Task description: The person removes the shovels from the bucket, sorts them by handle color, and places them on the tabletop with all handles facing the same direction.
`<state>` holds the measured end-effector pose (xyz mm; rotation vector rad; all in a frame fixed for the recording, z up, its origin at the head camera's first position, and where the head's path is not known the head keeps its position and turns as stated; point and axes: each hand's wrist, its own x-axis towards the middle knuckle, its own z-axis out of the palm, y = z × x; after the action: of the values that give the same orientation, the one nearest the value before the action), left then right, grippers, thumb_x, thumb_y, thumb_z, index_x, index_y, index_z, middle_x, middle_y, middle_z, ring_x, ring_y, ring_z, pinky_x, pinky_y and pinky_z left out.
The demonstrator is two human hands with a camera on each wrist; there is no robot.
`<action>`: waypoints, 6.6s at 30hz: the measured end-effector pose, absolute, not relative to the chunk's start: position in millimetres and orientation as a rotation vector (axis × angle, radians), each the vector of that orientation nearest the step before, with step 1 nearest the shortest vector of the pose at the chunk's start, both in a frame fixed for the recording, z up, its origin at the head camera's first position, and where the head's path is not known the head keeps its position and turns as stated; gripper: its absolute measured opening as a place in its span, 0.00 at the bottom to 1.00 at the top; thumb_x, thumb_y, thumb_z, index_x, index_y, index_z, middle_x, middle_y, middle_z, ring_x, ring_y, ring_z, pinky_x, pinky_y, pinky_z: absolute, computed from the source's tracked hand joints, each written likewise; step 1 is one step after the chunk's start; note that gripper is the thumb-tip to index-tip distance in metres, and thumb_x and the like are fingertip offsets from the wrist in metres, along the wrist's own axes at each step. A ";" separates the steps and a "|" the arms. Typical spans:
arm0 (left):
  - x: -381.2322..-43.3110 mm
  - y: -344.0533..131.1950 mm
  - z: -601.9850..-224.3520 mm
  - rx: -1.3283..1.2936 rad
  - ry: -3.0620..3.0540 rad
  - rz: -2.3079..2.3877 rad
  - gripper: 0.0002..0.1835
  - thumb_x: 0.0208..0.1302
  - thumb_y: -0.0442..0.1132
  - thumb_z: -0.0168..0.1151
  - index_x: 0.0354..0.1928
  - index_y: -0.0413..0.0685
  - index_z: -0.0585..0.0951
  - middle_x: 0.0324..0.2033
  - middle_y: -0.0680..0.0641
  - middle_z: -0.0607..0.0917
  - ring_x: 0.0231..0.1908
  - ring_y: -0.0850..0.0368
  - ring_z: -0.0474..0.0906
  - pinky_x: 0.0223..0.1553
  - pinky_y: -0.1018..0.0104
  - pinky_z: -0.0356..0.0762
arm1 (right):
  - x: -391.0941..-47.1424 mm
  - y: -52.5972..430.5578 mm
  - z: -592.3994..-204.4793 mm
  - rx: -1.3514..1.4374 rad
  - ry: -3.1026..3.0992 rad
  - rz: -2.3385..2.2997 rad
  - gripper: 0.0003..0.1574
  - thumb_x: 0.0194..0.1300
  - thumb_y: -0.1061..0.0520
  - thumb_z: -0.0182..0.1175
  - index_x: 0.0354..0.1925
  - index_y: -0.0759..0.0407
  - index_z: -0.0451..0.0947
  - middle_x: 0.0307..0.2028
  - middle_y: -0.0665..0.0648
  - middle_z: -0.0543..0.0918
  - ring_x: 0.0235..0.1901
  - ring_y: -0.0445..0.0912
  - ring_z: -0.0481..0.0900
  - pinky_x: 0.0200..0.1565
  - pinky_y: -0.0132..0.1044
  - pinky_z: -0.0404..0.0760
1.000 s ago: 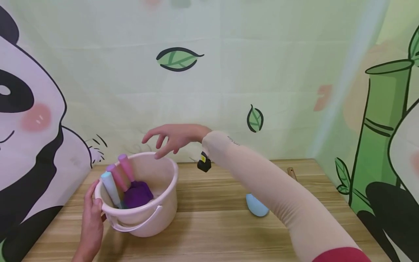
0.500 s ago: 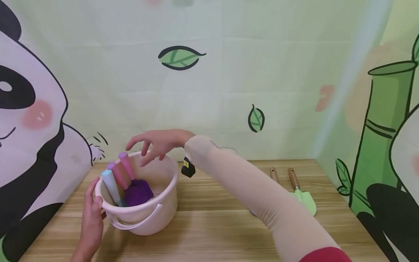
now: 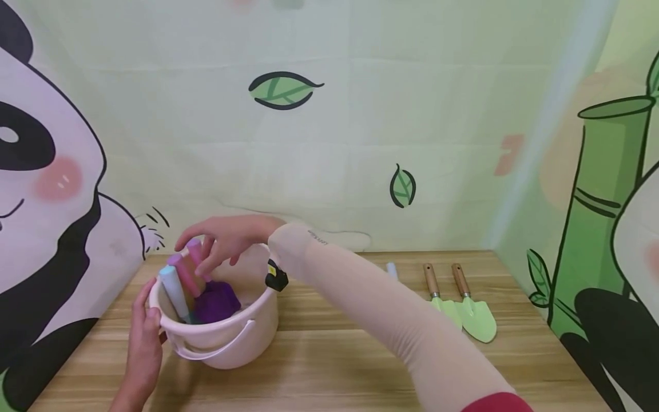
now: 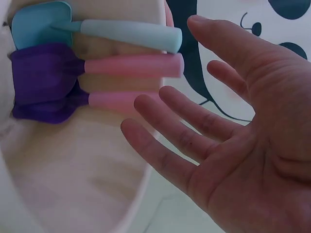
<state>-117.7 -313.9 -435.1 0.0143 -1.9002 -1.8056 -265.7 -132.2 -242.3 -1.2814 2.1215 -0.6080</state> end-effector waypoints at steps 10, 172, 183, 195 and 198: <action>-117.9 -312.5 -433.5 0.036 -1.914 -1.803 0.30 0.80 0.48 0.39 0.81 0.62 0.57 0.70 0.53 0.61 0.61 0.56 0.63 0.44 0.78 0.74 | -252.8 -151.0 -247.7 -1.271 2.065 -0.616 0.38 0.66 0.53 0.71 0.70 0.41 0.68 0.49 0.46 0.85 0.43 0.41 0.83 0.43 0.37 0.83; -117.2 -311.9 -435.3 0.035 -1.906 -1.808 0.30 0.80 0.48 0.38 0.81 0.63 0.57 0.71 0.53 0.60 0.60 0.56 0.65 0.44 0.79 0.75 | -256.5 -79.8 -217.0 -1.604 2.239 -1.346 0.18 0.69 0.61 0.67 0.54 0.55 0.75 0.49 0.54 0.85 0.42 0.40 0.86 0.47 0.29 0.81; -116.6 -311.1 -434.9 0.006 -1.862 -1.841 0.30 0.80 0.49 0.41 0.80 0.61 0.58 0.70 0.53 0.61 0.60 0.57 0.66 0.45 0.77 0.75 | -258.0 -70.4 -214.7 -1.524 2.247 -1.548 0.17 0.67 0.61 0.69 0.52 0.54 0.77 0.46 0.55 0.86 0.39 0.42 0.88 0.43 0.33 0.84; -119.0 -313.7 -436.9 -0.007 -1.862 -1.826 0.29 0.79 0.46 0.40 0.80 0.61 0.58 0.70 0.54 0.61 0.59 0.58 0.67 0.45 0.78 0.75 | -262.8 -54.9 -205.6 -1.434 2.244 -1.681 0.21 0.66 0.62 0.70 0.55 0.56 0.75 0.45 0.58 0.85 0.39 0.47 0.88 0.40 0.39 0.86; -118.9 -313.1 -436.5 -0.018 -1.860 -1.828 0.29 0.80 0.46 0.39 0.80 0.60 0.58 0.69 0.54 0.62 0.59 0.58 0.67 0.44 0.77 0.75 | -264.6 -49.4 -205.9 -1.448 2.243 -1.715 0.20 0.66 0.61 0.70 0.54 0.56 0.76 0.44 0.58 0.85 0.38 0.47 0.87 0.39 0.41 0.87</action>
<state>-118.9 -313.1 -436.5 -0.0183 -1.8603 -1.8282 -264.6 -49.4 -205.9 -1.4477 2.2431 -1.7148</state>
